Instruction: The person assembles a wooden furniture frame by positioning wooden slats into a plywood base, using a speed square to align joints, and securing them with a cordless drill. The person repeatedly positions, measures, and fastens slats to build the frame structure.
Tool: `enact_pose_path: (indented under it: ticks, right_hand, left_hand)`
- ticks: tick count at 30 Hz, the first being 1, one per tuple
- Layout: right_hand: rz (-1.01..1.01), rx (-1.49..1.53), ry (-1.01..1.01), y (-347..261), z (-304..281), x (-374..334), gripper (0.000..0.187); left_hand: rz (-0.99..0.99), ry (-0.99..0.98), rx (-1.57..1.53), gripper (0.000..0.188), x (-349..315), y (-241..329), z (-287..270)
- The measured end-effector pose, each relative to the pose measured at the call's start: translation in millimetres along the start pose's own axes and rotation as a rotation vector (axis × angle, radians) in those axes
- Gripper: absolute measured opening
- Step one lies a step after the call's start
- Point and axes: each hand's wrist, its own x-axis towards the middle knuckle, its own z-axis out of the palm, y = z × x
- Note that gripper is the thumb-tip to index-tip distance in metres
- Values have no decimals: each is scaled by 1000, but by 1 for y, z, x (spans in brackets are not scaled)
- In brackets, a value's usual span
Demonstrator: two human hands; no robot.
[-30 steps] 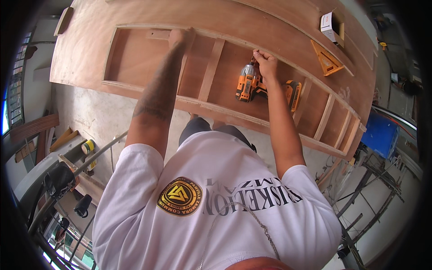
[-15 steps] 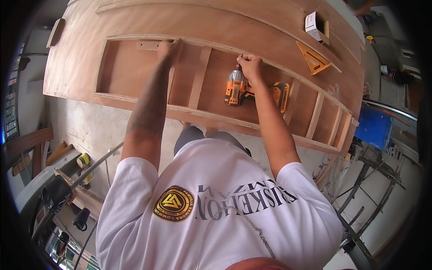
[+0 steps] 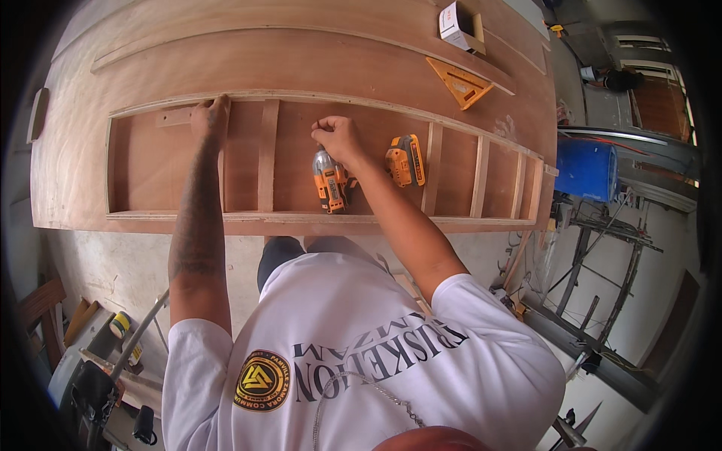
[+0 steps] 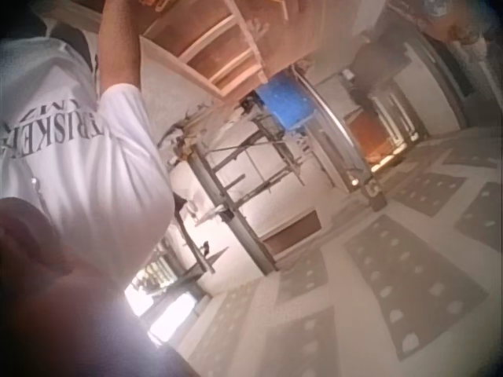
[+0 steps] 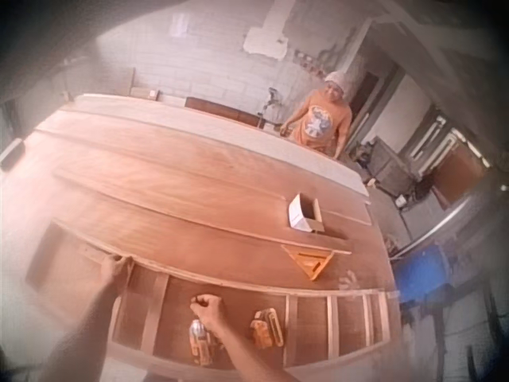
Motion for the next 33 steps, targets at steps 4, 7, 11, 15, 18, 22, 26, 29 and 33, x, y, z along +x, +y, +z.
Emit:
enact_pose_path:
  ticks: [4, 7, 11, 15, 18, 22, 26, 29, 33]
  right_hand:
    - [-24, -18, 31, 1, 0, 3, 41]
    - [-33, -115, 48, 1, -4, 0, 48]
    - [-17, 34, -59, -4, -10, -7, 49]
    - [24, 47, -44, -8, -10, -4, 32]
    - [8, -7, -26, -7, -5, 4, 23]
    - [-9, 0, -2, -3, 2, 10, 19]
    - [19, -4, 13, 2, 1, 5, 19]
    - [36, -24, 15, 3, 0, 3, 19]
    - [-11, 2, 54, -5, 3, -2, 17]
  left_hand:
    - [51, 44, 38, 44, -1, 3, 3]
    - [71, -26, -3, 42, 2, -3, 0]
    - [87, -51, -100, 42, 4, -20, -10]
    - [105, -17, -31, 42, 2, -32, -11]
    - [133, 10, 36, 49, -4, -37, -8]
    - [245, 24, 97, 58, -18, -42, -11]
    - [248, -9, 153, 65, -26, -40, -19]
    - [198, -75, 13, 55, -21, -30, -24]
    - [285, 30, 97, 40, -21, -22, -46]
